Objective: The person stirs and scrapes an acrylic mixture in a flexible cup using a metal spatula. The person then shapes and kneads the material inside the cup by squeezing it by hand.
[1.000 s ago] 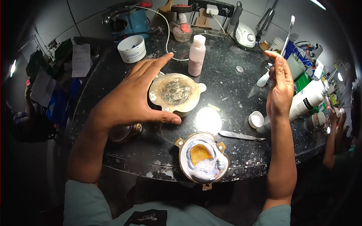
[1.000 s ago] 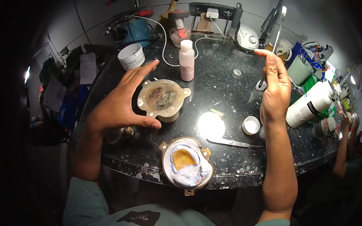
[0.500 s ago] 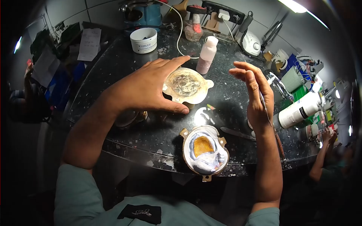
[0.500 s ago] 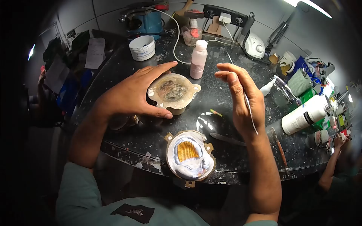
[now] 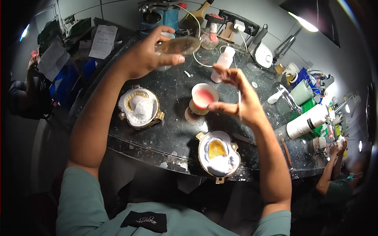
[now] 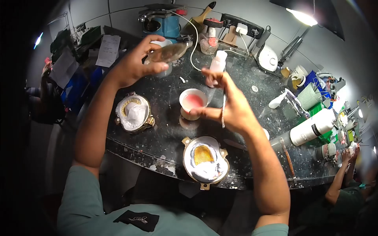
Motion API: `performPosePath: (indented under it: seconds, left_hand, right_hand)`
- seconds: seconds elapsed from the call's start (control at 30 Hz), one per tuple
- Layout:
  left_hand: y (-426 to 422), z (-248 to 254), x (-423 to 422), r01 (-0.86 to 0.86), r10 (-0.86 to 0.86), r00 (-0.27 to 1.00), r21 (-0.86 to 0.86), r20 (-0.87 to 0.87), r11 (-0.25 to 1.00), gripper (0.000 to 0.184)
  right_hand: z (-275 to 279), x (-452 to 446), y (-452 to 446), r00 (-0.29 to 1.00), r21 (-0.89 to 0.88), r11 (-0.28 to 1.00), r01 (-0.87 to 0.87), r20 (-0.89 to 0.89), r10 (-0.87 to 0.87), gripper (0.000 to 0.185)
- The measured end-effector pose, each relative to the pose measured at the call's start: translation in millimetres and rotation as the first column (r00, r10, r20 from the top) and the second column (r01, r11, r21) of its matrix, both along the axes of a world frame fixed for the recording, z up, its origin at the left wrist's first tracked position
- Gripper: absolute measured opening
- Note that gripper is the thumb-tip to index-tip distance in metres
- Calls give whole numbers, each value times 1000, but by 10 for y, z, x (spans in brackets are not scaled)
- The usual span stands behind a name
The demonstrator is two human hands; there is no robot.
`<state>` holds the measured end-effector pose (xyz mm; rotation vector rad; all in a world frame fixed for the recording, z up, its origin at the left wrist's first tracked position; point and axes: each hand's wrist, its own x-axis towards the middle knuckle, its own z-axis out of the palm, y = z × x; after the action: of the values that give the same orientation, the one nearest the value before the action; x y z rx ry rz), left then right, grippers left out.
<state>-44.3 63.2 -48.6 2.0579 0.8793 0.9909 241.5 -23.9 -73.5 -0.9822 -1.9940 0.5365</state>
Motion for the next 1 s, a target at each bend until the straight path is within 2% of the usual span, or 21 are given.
performPosePath:
  seconds: [0.07, 0.1, 0.23, 0.33, 0.37, 0.5, 0.6, 0.73, 0.9, 1.0]
  left_hand:
    - [-2, -87, 27, -96, 107, 985, 80, -136, 992, 91]
    - [-27, -111, 63, -149, 183, 962, 171, -204, 974, 96]
    - [-119, -105, 134, -325, 351, 837, 133, -419, 936, 91]
    - [-159, -118, 138, -352, 401, 705, 202, -586, 914, 91]
    - [-154, -140, 143, -360, 396, 703, 186, -591, 914, 95]
    - [-115, -223, 163, -328, 302, 722, 77, -623, 942, 96]
    - [-151, -207, 188, -321, 290, 714, 70, -637, 944, 98]
    - [-126, -272, 167, -265, 272, 731, 107, -626, 958, 102]
    - [-152, -211, 199, -278, 239, 715, 47, -657, 959, 107]
    - [-223, -178, 204, -264, 264, 721, 99, -640, 960, 107]
  right_hand:
    - [-14, -54, -85, 991, -119, 992, 51, 126, -36, 85]
    - [-6, -87, -117, 991, -169, 984, 61, 125, -40, 81]
    - [-92, -85, -80, 995, -256, 965, 49, 92, -27, 71]
    - [-128, -76, -75, 985, -265, 956, 125, 152, -87, 58]
    - [-138, -77, -74, 989, -305, 945, 116, 125, -81, 52]
    - [-205, -22, -70, 999, -181, 983, 40, -3, -41, 55]
    - [-135, -20, -158, 995, -160, 987, 11, -95, -27, 54]
    - [-78, 9, -250, 987, -294, 956, -5, -152, -42, 57]
    - [-124, 39, -229, 987, -234, 972, 3, -153, -40, 58]
    - [-152, 59, -219, 988, -168, 985, 39, -138, -62, 54]
